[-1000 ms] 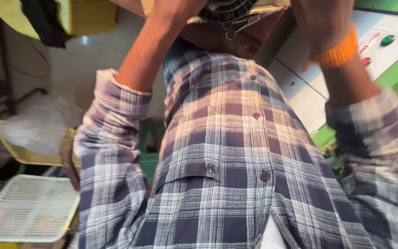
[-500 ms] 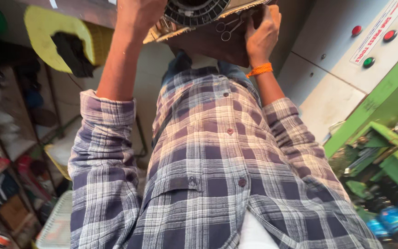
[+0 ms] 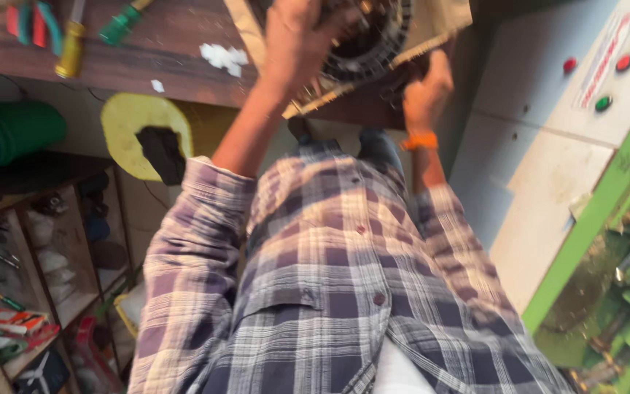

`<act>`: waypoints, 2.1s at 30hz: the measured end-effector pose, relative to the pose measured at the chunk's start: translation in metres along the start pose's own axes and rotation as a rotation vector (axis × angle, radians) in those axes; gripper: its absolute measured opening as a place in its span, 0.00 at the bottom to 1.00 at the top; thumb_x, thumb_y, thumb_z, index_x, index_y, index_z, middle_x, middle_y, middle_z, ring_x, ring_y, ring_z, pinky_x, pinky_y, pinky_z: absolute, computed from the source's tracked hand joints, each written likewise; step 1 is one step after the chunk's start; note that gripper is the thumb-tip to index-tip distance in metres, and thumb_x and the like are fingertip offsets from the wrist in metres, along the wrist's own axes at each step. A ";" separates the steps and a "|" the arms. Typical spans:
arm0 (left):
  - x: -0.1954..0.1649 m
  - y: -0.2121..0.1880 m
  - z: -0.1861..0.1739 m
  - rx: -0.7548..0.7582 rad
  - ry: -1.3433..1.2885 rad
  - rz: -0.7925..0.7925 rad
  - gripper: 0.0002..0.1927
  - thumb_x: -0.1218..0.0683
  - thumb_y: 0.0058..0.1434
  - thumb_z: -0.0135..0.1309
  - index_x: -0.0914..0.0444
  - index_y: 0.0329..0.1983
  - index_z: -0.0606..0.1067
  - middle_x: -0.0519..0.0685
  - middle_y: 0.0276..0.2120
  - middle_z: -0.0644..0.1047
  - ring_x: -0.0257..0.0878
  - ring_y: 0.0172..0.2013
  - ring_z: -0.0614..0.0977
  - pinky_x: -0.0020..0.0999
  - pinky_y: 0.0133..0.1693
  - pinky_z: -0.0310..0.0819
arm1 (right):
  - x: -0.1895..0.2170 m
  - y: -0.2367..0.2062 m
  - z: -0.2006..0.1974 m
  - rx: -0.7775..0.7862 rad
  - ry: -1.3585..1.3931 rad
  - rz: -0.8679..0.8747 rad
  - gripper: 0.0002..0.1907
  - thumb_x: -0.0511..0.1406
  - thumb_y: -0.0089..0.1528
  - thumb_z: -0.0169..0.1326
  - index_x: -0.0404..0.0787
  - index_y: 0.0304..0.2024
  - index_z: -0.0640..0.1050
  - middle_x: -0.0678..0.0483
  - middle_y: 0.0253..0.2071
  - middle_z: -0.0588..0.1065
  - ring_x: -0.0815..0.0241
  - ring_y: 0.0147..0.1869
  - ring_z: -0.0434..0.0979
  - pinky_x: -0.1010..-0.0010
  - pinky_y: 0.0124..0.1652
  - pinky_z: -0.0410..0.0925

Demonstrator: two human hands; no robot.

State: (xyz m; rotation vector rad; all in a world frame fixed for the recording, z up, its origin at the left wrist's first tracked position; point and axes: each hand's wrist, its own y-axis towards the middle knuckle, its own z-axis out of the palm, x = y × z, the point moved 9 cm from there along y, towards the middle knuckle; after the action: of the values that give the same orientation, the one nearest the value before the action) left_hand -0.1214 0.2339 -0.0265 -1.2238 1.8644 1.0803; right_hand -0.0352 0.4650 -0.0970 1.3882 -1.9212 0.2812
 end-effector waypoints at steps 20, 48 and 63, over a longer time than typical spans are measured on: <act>-0.062 0.032 0.018 -0.125 0.003 -0.003 0.25 0.62 0.60 0.66 0.58 0.59 0.72 0.48 0.51 0.79 0.48 0.52 0.80 0.40 0.55 0.76 | -0.091 0.079 -0.077 0.381 0.780 0.144 0.06 0.22 0.71 0.58 0.33 0.46 0.75 0.49 0.49 0.77 0.61 0.42 0.81 0.71 0.41 0.78; -0.087 0.039 0.020 -0.224 -0.090 -0.278 0.22 0.65 0.61 0.64 0.57 0.57 0.74 0.41 0.55 0.79 0.40 0.50 0.79 0.33 0.55 0.75 | 0.147 0.132 -0.072 0.514 0.352 -1.000 0.16 0.21 0.61 0.69 0.36 0.49 0.83 0.47 0.45 0.79 0.48 0.49 0.80 0.61 0.46 0.75; -0.082 0.039 0.019 -0.300 -0.121 -0.307 0.19 0.66 0.59 0.62 0.58 0.52 0.75 0.37 0.52 0.80 0.38 0.44 0.78 0.31 0.50 0.76 | 0.158 0.128 -0.072 0.529 0.306 -0.565 0.12 0.18 0.68 0.65 0.33 0.48 0.79 0.46 0.45 0.80 0.53 0.46 0.82 0.69 0.45 0.74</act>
State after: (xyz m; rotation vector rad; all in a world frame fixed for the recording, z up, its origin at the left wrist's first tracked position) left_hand -0.1280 0.2921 0.0455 -1.5190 1.4005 1.2575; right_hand -0.1406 0.4404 0.0902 2.0261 -1.1794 0.7075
